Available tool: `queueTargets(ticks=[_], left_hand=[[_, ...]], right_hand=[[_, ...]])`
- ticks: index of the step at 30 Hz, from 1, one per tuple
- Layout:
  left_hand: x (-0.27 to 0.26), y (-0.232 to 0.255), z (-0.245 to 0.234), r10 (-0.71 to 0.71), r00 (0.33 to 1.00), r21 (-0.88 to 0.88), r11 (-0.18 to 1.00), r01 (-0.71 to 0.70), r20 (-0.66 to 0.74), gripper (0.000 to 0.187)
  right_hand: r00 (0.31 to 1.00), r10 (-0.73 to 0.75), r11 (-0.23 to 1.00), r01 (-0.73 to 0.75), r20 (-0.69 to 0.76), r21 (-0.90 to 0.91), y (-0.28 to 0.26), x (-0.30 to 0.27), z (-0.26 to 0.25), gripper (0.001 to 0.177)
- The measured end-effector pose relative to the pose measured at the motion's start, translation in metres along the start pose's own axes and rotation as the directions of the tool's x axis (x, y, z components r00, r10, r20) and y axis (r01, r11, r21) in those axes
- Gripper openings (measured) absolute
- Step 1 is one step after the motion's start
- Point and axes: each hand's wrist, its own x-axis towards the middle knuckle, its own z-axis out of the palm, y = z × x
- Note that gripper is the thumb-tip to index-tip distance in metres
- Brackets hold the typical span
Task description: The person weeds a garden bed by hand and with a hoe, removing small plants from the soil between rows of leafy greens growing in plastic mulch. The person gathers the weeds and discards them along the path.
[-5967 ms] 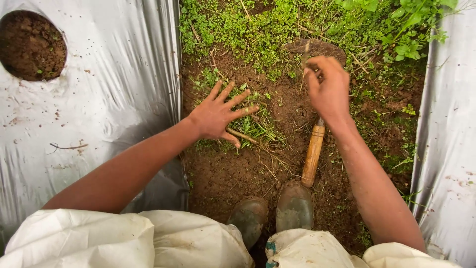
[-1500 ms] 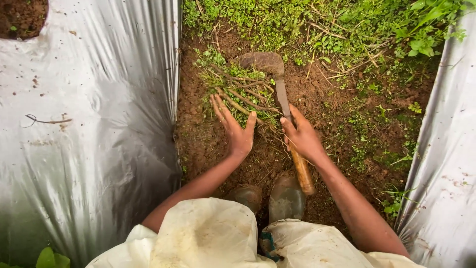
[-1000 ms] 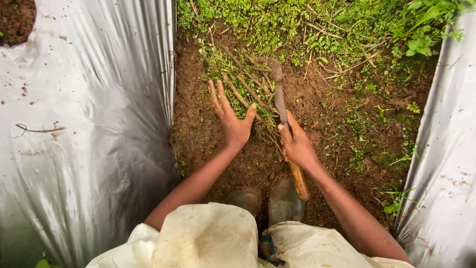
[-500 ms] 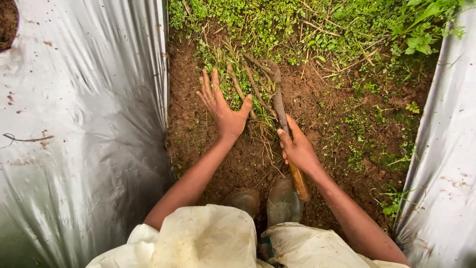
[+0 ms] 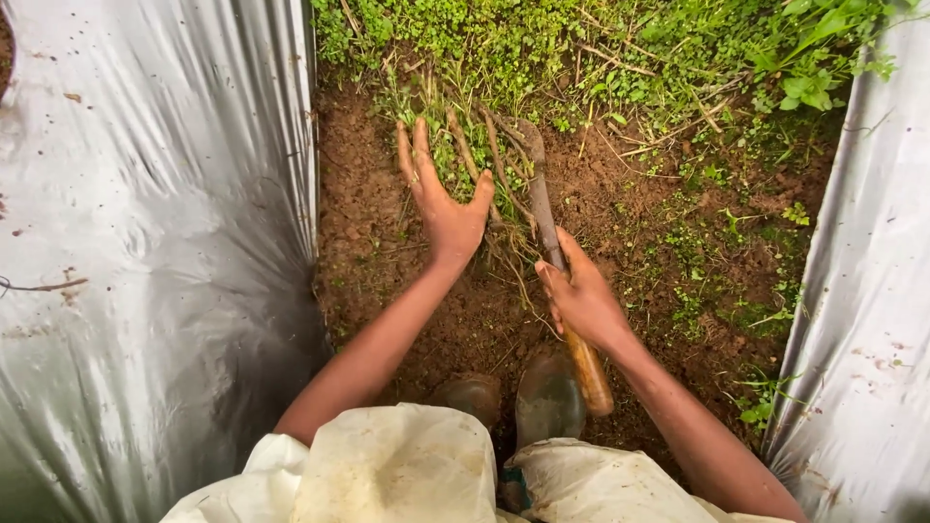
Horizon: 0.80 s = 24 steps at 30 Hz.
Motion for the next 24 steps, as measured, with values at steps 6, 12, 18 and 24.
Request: queueTargets(ticks=[6,12,18,24], left_hand=[[-0.005,-0.009,-0.015,0.061,0.994,0.22,0.972,-0.08,0.089,0.096],[-0.014,-0.015,0.004,0.017,1.0,0.094,0.995,-0.017,-0.001,0.094],[-0.003,-0.001,0.021,-0.067,0.994,-0.021,0.998,0.065,-0.083,0.095],[0.014,0.017,0.023,-0.031,0.997,-0.025,0.999,0.029,-0.072,0.094]], right_hand=[[1.0,-0.02,1.0,0.02,0.014,-0.019,0.012,0.015,0.004,0.062],[0.999,0.035,0.999,-0.035,0.007,-0.027,-0.007,0.008,0.001,0.064],[0.998,0.052,0.999,-0.053,0.041,0.011,-0.017,0.007,-0.009,0.063],[0.995,0.081,0.996,-0.083,0.06,0.04,-0.047,0.001,-0.015,0.064]])
